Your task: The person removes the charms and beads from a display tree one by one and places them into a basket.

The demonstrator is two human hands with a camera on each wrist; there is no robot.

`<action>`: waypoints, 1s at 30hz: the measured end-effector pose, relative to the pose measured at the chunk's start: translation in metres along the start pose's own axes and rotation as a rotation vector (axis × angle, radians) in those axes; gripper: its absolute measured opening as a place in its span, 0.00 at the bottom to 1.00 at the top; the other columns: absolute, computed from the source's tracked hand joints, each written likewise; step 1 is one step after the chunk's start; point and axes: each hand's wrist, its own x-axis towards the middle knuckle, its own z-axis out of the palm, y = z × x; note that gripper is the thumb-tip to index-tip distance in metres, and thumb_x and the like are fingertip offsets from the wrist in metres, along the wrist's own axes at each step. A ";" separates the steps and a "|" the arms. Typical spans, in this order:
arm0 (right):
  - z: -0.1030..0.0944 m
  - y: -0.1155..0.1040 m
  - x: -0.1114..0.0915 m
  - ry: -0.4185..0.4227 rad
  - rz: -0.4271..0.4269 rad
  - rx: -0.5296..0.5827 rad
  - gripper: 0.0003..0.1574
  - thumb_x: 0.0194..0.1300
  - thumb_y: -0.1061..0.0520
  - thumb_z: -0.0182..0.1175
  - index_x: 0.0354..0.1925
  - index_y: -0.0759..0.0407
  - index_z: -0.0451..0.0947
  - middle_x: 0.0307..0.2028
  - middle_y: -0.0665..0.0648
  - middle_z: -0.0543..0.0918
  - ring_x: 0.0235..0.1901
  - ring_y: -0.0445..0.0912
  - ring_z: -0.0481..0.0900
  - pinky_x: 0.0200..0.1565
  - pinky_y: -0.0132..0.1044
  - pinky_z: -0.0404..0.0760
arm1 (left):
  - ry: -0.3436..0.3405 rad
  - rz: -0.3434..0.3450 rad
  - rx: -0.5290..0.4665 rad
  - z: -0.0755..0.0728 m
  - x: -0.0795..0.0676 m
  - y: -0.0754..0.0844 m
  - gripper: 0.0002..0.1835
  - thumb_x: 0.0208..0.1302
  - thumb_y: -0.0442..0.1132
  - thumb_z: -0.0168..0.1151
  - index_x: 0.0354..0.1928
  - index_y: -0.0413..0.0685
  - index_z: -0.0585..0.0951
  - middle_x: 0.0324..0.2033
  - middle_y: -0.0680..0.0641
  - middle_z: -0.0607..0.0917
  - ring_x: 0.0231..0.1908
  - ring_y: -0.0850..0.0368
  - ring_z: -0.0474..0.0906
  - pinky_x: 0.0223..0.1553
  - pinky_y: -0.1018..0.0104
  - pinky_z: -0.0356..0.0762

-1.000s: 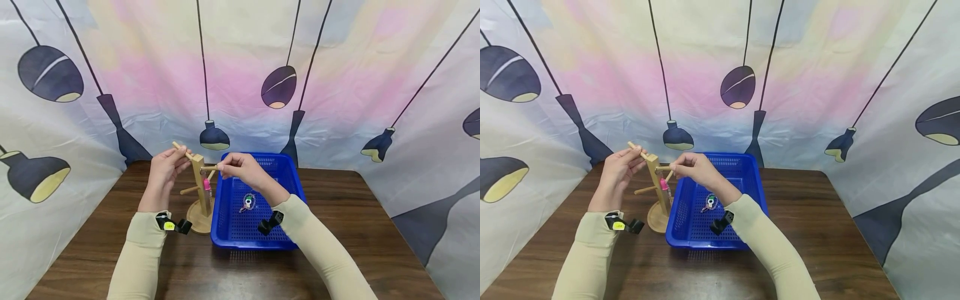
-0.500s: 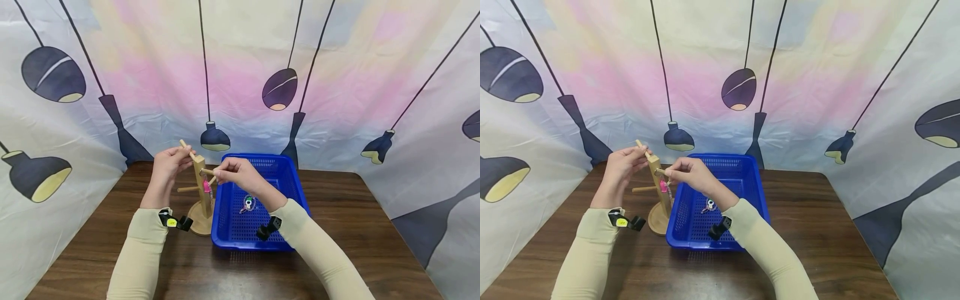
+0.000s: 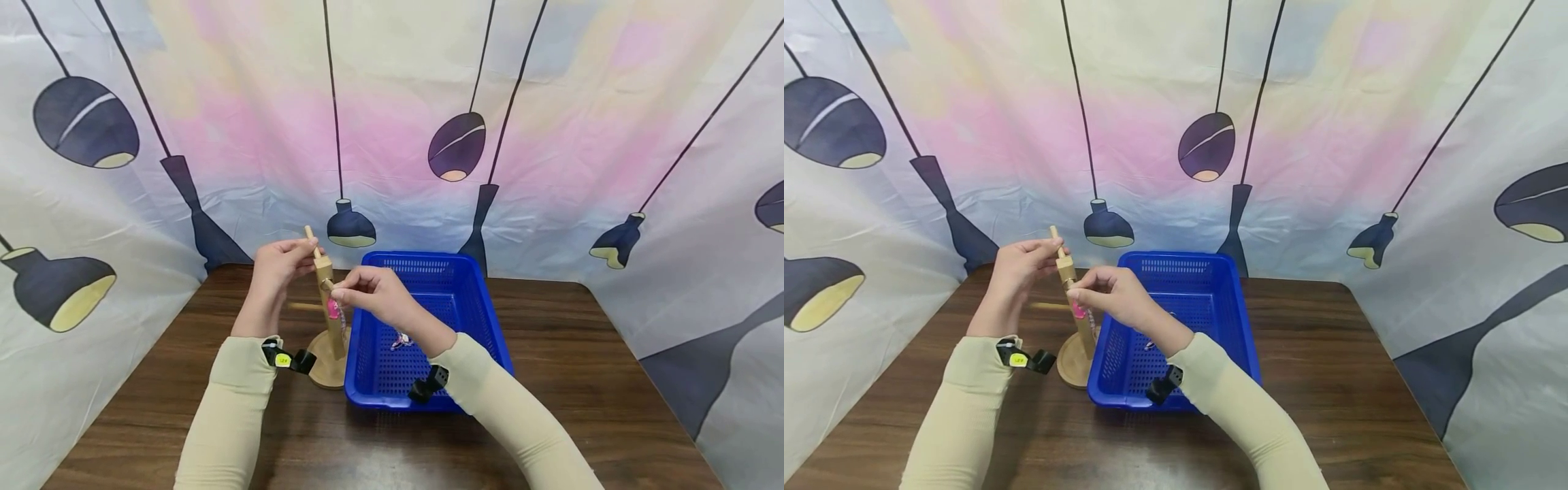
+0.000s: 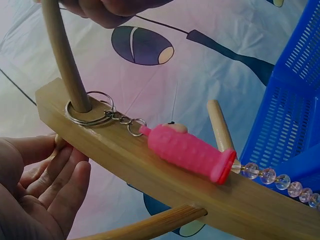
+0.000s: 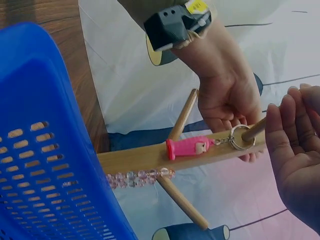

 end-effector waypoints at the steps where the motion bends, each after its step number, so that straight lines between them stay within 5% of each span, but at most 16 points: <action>1: 0.002 -0.001 0.000 0.002 -0.004 -0.001 0.07 0.70 0.68 0.61 0.41 0.76 0.79 0.41 0.73 0.85 0.31 0.38 0.80 0.34 0.25 0.80 | -0.002 0.002 0.009 0.000 0.000 0.000 0.16 0.72 0.38 0.63 0.25 0.64 0.84 0.19 0.64 0.88 0.27 0.72 0.86 0.34 0.81 0.87; 7: 0.013 -0.003 -0.002 0.009 -0.051 -0.020 0.07 0.70 0.67 0.62 0.40 0.74 0.80 0.38 0.76 0.83 0.26 0.35 0.75 0.29 0.25 0.74 | -0.025 0.024 0.028 -0.002 0.000 0.001 0.17 0.73 0.38 0.62 0.24 0.66 0.85 0.20 0.64 0.88 0.27 0.73 0.86 0.35 0.81 0.87; 14: 0.027 -0.002 0.000 0.032 -0.129 0.022 0.06 0.70 0.69 0.61 0.39 0.76 0.80 0.34 0.80 0.82 0.33 0.74 0.80 0.29 0.28 0.81 | -0.063 0.071 0.097 -0.003 0.003 -0.003 0.16 0.74 0.42 0.62 0.26 0.68 0.85 0.21 0.67 0.88 0.30 0.75 0.86 0.36 0.82 0.86; 19: 0.033 -0.002 -0.001 0.062 -0.124 0.017 0.06 0.70 0.69 0.61 0.36 0.74 0.80 0.32 0.78 0.82 0.26 0.59 0.82 0.22 0.32 0.76 | -0.081 0.053 0.128 -0.003 0.005 -0.002 0.15 0.73 0.43 0.63 0.25 0.67 0.85 0.21 0.67 0.88 0.30 0.74 0.86 0.37 0.81 0.86; 25: 0.038 -0.002 0.001 0.077 -0.127 -0.020 0.07 0.70 0.66 0.62 0.36 0.72 0.81 0.33 0.75 0.84 0.27 0.52 0.83 0.27 0.31 0.82 | -0.098 0.056 0.146 -0.004 0.006 -0.001 0.15 0.73 0.43 0.64 0.25 0.67 0.86 0.21 0.67 0.88 0.30 0.73 0.86 0.38 0.80 0.86; 28: 0.039 -0.002 0.000 0.089 -0.109 -0.032 0.07 0.71 0.65 0.63 0.37 0.71 0.81 0.34 0.74 0.85 0.26 0.39 0.82 0.28 0.30 0.82 | -0.095 0.058 0.185 -0.004 0.006 -0.001 0.08 0.73 0.44 0.64 0.38 0.53 0.89 0.21 0.67 0.88 0.31 0.73 0.86 0.38 0.80 0.86; 30: 0.040 -0.003 0.000 0.091 -0.102 -0.036 0.07 0.71 0.65 0.63 0.37 0.71 0.81 0.35 0.74 0.85 0.26 0.31 0.79 0.28 0.29 0.82 | -0.078 0.069 0.239 -0.003 0.005 0.000 0.15 0.73 0.45 0.63 0.49 0.41 0.87 0.24 0.66 0.89 0.31 0.75 0.84 0.39 0.80 0.86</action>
